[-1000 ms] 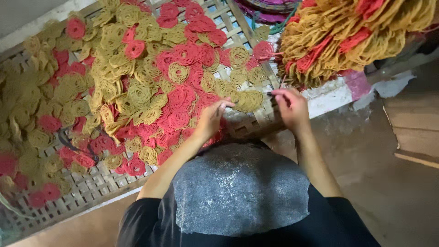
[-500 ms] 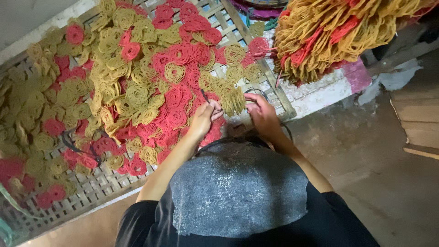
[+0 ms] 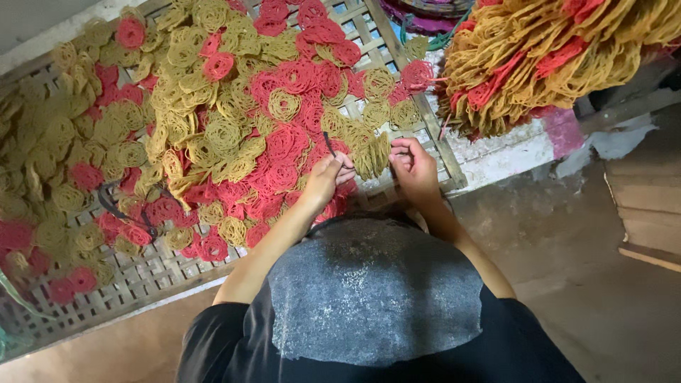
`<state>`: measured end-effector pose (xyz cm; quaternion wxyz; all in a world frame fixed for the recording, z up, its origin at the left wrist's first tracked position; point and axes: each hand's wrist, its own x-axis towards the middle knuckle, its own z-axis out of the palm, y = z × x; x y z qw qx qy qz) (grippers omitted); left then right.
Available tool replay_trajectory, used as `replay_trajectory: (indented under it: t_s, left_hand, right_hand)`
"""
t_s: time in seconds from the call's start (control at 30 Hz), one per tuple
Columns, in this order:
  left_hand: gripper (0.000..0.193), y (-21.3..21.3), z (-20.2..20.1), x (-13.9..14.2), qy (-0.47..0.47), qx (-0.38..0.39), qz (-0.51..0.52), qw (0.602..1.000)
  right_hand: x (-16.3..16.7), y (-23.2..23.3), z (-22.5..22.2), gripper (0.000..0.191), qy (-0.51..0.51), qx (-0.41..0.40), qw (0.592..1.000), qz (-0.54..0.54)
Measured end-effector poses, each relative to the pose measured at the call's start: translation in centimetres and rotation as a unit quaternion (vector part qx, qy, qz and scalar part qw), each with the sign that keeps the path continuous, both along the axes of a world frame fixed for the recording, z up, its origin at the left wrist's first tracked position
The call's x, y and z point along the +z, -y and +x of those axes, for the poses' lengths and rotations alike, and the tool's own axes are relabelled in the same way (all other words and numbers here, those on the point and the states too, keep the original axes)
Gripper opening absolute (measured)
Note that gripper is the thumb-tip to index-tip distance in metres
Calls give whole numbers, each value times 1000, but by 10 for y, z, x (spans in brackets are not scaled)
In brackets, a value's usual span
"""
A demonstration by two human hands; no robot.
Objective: The person gathers red and yellow coiled decorative items from a woven tray and ties them together with a thin black string. They then place the completed bundle on a nearby pile of similar items.
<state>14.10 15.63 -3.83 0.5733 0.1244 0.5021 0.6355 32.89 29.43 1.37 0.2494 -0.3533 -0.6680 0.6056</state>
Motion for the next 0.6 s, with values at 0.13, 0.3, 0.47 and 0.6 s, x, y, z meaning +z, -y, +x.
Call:
replay_trajectory:
  t_s: [0.13,0.3,0.47,0.6]
  left_hand:
    - [30,-1,0,-3,-12,-6,10,1000]
    - [32,-3,0,-2,-17,-12,-8,1000]
    - [31,-6,1,1,-1,-13,4,1000]
    - [33,-10,2,0,11,-18,23,1000]
  right_hand:
    - [3,0,-1,30,5,0,1000,11]
    - [13,4,-7,43,17,-2,999,44]
    - [27,8,-8,58,22,9,998,53]
    - [33,10,-7,80,72,7,991,110]
